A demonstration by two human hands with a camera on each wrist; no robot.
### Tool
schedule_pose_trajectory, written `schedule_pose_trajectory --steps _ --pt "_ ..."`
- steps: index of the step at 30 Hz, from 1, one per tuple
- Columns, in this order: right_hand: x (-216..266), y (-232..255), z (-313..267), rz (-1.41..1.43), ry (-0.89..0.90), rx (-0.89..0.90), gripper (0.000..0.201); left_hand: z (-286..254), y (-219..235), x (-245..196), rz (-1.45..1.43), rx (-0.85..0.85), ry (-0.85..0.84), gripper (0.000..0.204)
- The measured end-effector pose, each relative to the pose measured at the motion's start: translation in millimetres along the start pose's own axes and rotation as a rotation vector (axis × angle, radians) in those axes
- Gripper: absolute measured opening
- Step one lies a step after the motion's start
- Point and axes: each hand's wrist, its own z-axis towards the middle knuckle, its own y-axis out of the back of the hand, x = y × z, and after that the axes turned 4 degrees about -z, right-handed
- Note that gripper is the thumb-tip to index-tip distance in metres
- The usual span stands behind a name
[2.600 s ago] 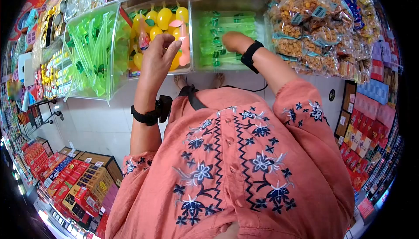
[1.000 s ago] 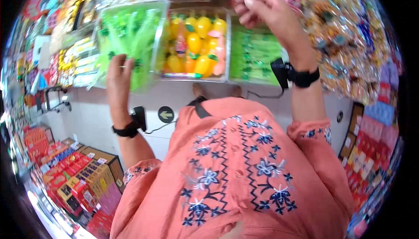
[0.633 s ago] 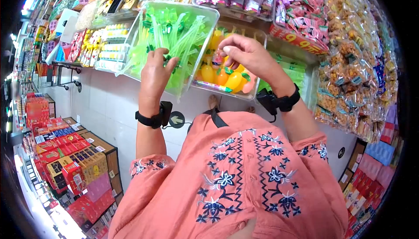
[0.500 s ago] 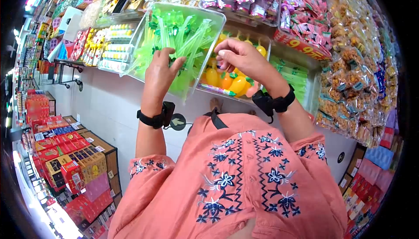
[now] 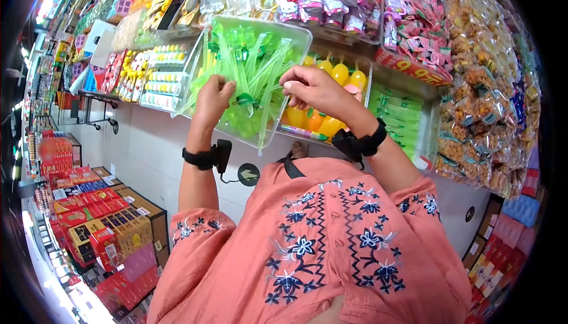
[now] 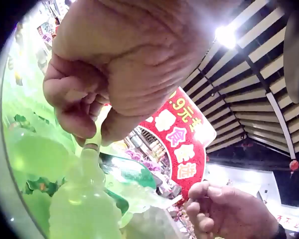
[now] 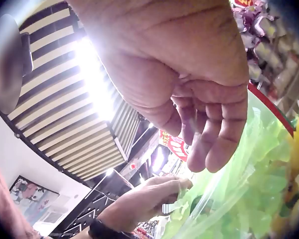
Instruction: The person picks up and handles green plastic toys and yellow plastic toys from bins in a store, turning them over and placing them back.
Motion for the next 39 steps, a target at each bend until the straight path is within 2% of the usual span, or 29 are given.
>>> schedule_pose_trajectory --steps 2,3,4,5,7,8,9,10,12,13,15,17,18,19,21,22,25,26,29,31,33,36,39 --pt "-4 1 0 0.008 0.0 0.0 0.023 -7 15 -11 -0.061 -0.041 -0.023 0.028" --pt "-4 2 -2 0.007 0.017 0.004 0.023 -17 24 -34 -0.073 -0.111 -0.018 0.024" --pt "-4 2 -3 0.008 0.029 0.003 0.024 -14 33 -26 -0.182 -0.163 0.004 0.021" --pt "-5 2 -5 0.009 0.039 -0.001 0.024 -25 44 -46 -0.321 -0.164 0.063 0.018" --pt "-8 3 -7 0.012 0.117 0.027 0.028 -39 54 -73 -0.504 -0.229 -0.095 0.022" --pt "-7 2 -10 0.054 0.116 0.054 0.031 -37 56 -85 -0.708 -0.286 -0.018 0.022" --pt "-3 2 -16 0.096 0.119 0.088 0.035 -32 57 -78 -0.883 -0.242 -0.099 0.024" --pt "5 2 -26 0.165 0.091 0.123 0.046 -32 48 -81 -0.927 -0.183 -0.116 0.026" --pt "12 4 -40 0.256 0.165 0.101 0.05 -33 33 -88 -1.01 -0.081 -0.154 0.03" --pt "13 6 -46 0.301 0.205 0.095 0.052 -38 13 -101 -1.124 0.035 -0.167 0.029" --pt "12 17 -58 0.458 0.241 0.018 0.051 -46 -31 -127 -1.171 0.016 -0.111 0.026" --pt "11 32 -75 0.574 0.246 -0.108 0.051 -46 -67 -137 -1.251 0.126 -0.054 0.023" --pt "12 40 -84 0.612 0.2 -0.21 0.045 -51 -84 -147 -1.287 0.202 -0.044 0.019" --pt "-7 53 -85 0.658 0.169 -0.219 0.037 -50 -101 -149 -1.311 0.251 0.021 0.017" --pt "-17 65 -101 0.807 0.238 -0.285 0.031 -57 -128 -163 -1.308 0.386 0.045 0.019" --pt "-23 71 -108 0.842 0.241 -0.332 0.03 -62 -143 -173 -1.293 0.383 0.114 0.022" --pt "-45 87 -127 0.949 0.258 -0.467 0.027 -67 -173 -180 -1.182 0.659 0.252 0.026" --pt "-57 96 -132 0.988 0.264 -0.509 0.025 -71 -179 -185 -1.054 0.754 0.237 0.027" --pt "-84 116 -153 1.068 0.256 -0.639 0.023 -83 -196 -190 -0.639 0.669 -0.084 0.025" --pt "-108 130 -162 1.073 0.242 -0.696 0.024 -77 -211 -192 -0.305 0.389 -0.465 0.021" --pt "-120 143 -174 1.041 0.231 -0.715 0.024 -64 -218 -201 -0.045 0.279 -0.745 0.021" --pt "-122 155 -187 0.985 0.246 -0.728 0.026 -51 -236 -206 0.006 0.267 -0.807 0.022" --pt "-99 167 -197 0.84 0.297 -0.724 0.027 -40 -248 -207 0.15 0.303 -0.882 0.024"
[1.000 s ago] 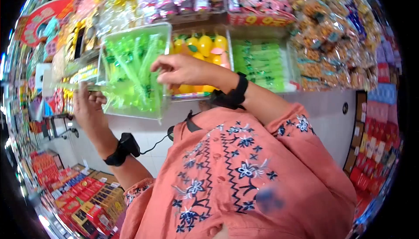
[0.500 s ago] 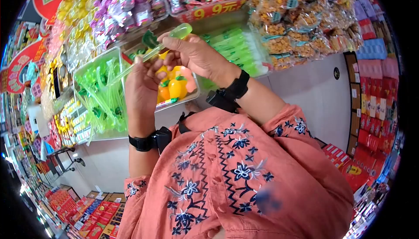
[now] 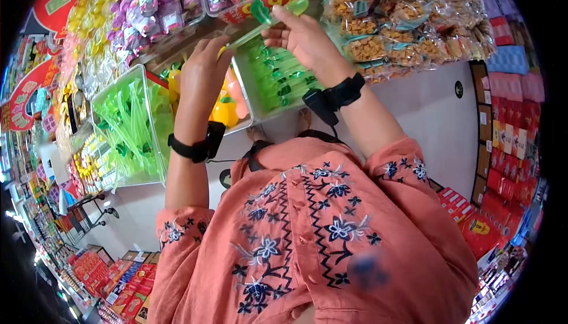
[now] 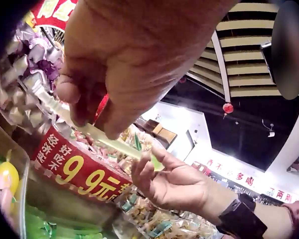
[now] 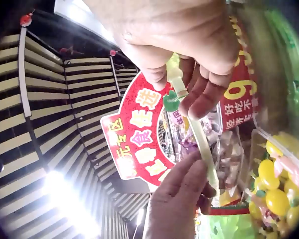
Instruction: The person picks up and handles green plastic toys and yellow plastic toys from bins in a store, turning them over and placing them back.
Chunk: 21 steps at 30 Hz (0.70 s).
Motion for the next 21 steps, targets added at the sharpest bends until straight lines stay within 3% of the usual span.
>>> schedule_pose_trajectory --steps 4,8,9,15,18,21 --pt "17 -11 10 -0.099 0.082 0.05 0.03 12 -24 1 -0.042 0.062 -0.002 0.021" --pt "16 1 18 -0.393 0.007 0.021 0.026 2 -59 -1 -0.22 0.123 0.19 0.023" --pt "15 5 21 -0.5 -0.001 0.017 0.027 -3 -63 1 -0.237 0.111 0.117 0.028" --pt "17 16 39 -1.271 0.01 0.041 0.026 -44 -40 10 -0.306 0.084 0.325 0.034" --pt "-9 41 60 -1.911 0.481 0.182 0.027 -66 -25 6 -0.364 0.049 0.391 0.033" --pt "-32 43 70 -2.056 0.458 0.118 0.018 -86 -14 3 -0.379 0.077 0.498 0.033"
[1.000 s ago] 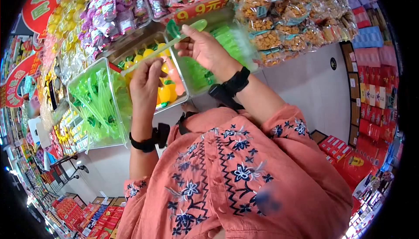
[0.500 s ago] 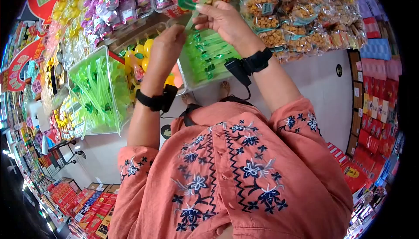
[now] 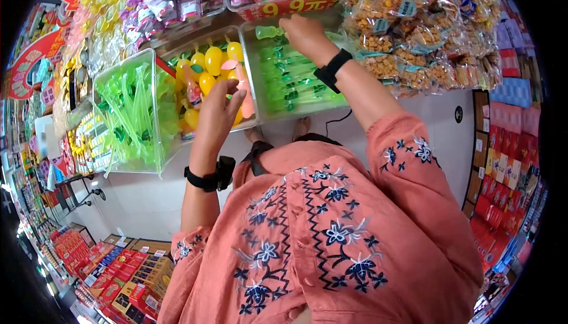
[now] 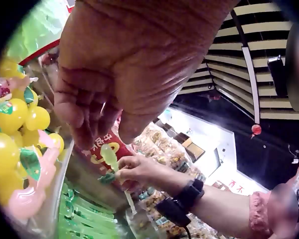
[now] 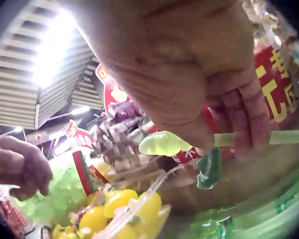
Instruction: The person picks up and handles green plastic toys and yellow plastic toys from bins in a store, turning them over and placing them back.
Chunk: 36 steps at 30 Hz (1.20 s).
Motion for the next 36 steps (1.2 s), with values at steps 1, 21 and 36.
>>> schedule_pose_trajectory --steps 1,21,36 --pt "1 -12 3 -0.064 0.004 0.002 0.015 -6 2 2 0.006 -0.013 0.004 0.032" --pt "-12 -124 21 -0.111 0.001 0.225 0.014 -39 29 17 -0.024 -0.175 0.097 0.025" --pt "-12 -133 18 -0.012 -0.05 0.212 0.018 -38 28 20 -0.018 -0.128 0.141 0.025"
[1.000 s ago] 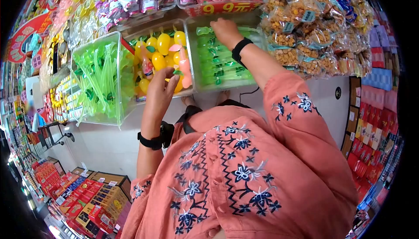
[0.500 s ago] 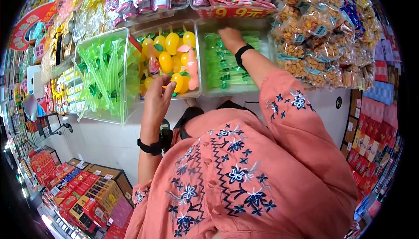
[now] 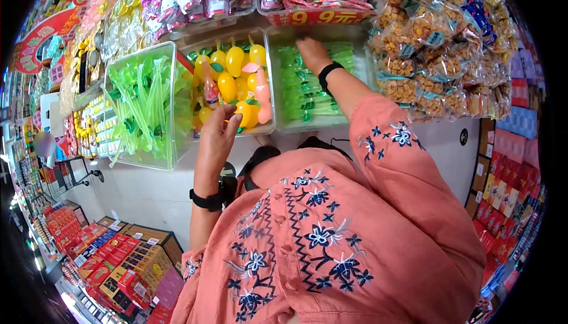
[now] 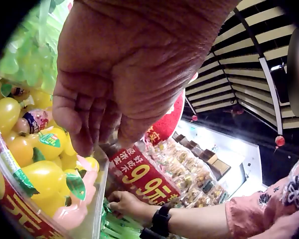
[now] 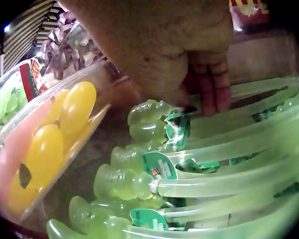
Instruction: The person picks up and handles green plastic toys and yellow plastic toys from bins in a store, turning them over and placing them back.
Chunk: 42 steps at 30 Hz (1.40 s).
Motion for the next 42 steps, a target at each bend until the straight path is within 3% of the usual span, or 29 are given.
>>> schedule_pose_trajectory --steps 19,26,28,29,32,35,40,42 --pt "4 7 0 0.022 -0.049 -0.018 0.02 2 4 7 -0.003 0.016 0.011 0.028" --pt "-1 13 -9 0.15 -0.002 -0.13 0.017 -3 17 -8 -0.027 -0.02 -0.029 0.026" --pt "-3 7 -9 0.339 0.081 -0.358 0.012 -4 30 -11 0.015 -0.044 -0.042 0.026" --pt "-1 14 -6 0.312 0.033 -0.268 0.011 -7 40 -14 0.021 -0.046 -0.042 0.027" --pt "22 51 -10 0.499 -0.002 -0.273 0.016 -13 71 -23 0.0 -0.199 -0.041 0.025" --pt "78 119 -20 0.873 -0.219 -0.013 0.02 -12 104 -15 0.005 -0.382 -0.076 0.024" --pt "144 167 -23 1.119 -0.06 0.093 0.019 -5 157 19 0.405 -0.574 -0.17 0.024" --pt "162 167 -22 1.15 0.014 0.126 0.019 -6 171 31 0.52 -0.585 -0.126 0.025"
